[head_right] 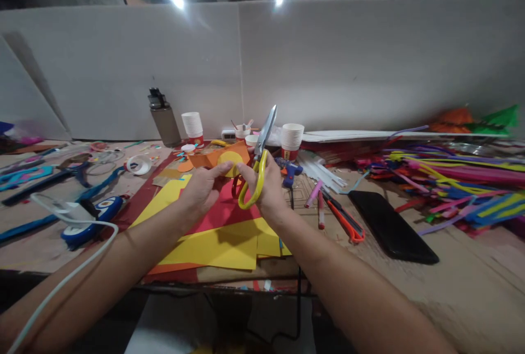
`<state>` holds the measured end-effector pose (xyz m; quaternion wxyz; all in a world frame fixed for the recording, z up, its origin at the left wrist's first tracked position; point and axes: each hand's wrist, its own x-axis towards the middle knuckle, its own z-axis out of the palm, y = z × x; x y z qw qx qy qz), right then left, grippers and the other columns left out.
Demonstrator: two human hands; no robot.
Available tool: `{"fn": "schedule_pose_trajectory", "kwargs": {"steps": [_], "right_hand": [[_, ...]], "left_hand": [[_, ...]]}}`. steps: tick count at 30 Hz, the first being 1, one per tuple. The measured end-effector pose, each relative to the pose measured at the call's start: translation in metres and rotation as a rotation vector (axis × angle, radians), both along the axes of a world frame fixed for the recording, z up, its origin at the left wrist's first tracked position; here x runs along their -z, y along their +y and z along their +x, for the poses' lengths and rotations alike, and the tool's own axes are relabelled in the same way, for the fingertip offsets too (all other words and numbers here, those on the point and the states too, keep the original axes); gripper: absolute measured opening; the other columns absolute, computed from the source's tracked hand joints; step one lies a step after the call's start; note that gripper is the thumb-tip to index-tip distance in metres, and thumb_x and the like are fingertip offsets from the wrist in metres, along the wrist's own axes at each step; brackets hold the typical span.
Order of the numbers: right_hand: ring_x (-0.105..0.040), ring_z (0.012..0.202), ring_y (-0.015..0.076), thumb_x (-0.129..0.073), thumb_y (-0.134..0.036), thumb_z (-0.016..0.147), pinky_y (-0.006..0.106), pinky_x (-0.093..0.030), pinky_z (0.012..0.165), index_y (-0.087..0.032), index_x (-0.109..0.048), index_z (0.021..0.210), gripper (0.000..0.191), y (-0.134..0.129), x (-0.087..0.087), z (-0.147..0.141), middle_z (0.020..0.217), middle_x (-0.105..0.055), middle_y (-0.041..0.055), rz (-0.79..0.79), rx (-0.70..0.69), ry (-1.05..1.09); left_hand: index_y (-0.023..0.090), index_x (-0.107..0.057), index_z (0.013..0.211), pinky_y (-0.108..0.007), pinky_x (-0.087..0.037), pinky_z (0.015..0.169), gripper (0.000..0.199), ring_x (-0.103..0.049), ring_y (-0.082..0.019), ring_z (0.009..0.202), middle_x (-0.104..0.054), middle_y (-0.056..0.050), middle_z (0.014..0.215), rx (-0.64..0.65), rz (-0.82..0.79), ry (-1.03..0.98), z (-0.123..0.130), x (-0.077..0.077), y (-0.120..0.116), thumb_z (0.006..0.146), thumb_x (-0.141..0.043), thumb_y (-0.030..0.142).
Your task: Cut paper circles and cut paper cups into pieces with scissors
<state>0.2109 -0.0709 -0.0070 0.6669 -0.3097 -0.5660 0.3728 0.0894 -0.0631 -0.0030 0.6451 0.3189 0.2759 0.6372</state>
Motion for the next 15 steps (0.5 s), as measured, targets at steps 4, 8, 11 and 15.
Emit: {"fn": "schedule_pose_trajectory", "kwargs": {"steps": [4,8,11,15], "right_hand": [[-0.058,0.095,0.0180,-0.070,-0.030,0.074,0.035,-0.048,0.087,-0.025,-0.051,0.103,0.035,-0.003,-0.007,0.001,0.105,-0.059,0.0029,0.088,0.017,-0.027],[-0.058,0.084,0.0166,-0.065,-0.032,0.078,0.034,-0.050,0.077,-0.026,-0.048,0.104,0.031,-0.007,-0.011,0.001,0.095,-0.059,0.0011,0.056,0.042,-0.075],[-0.053,0.068,0.0140,-0.065,-0.033,0.077,0.030,-0.049,0.062,-0.026,-0.045,0.101,0.032,-0.010,-0.013,-0.001,0.081,-0.055,-0.0022,-0.014,0.057,-0.164],[-0.048,0.060,0.0123,-0.063,-0.035,0.079,0.026,-0.044,0.053,-0.024,-0.044,0.092,0.025,-0.016,-0.016,-0.004,0.070,-0.048,-0.0046,-0.014,0.097,-0.221]], "left_hand": [[0.008,-0.068,0.066,-0.022,-0.047,0.061,0.017,-0.063,-0.011,0.063,-0.070,-0.006,0.069,-0.008,0.007,0.013,-0.003,-0.011,0.004,0.055,-0.081,0.012],[0.009,-0.068,0.068,-0.019,-0.041,0.051,0.014,-0.057,-0.008,0.054,-0.068,-0.003,0.065,-0.041,0.024,-0.063,-0.001,-0.028,0.014,0.058,-0.078,0.009],[0.011,-0.065,0.066,-0.018,-0.037,0.046,0.012,-0.053,-0.006,0.050,-0.065,-0.001,0.062,-0.058,0.048,-0.166,0.002,-0.043,0.023,0.062,-0.075,0.007],[0.014,-0.061,0.066,-0.018,-0.034,0.044,0.016,-0.051,-0.005,0.049,-0.063,0.002,0.060,-0.063,0.044,-0.320,0.009,-0.056,0.027,0.063,-0.075,0.008]]}}
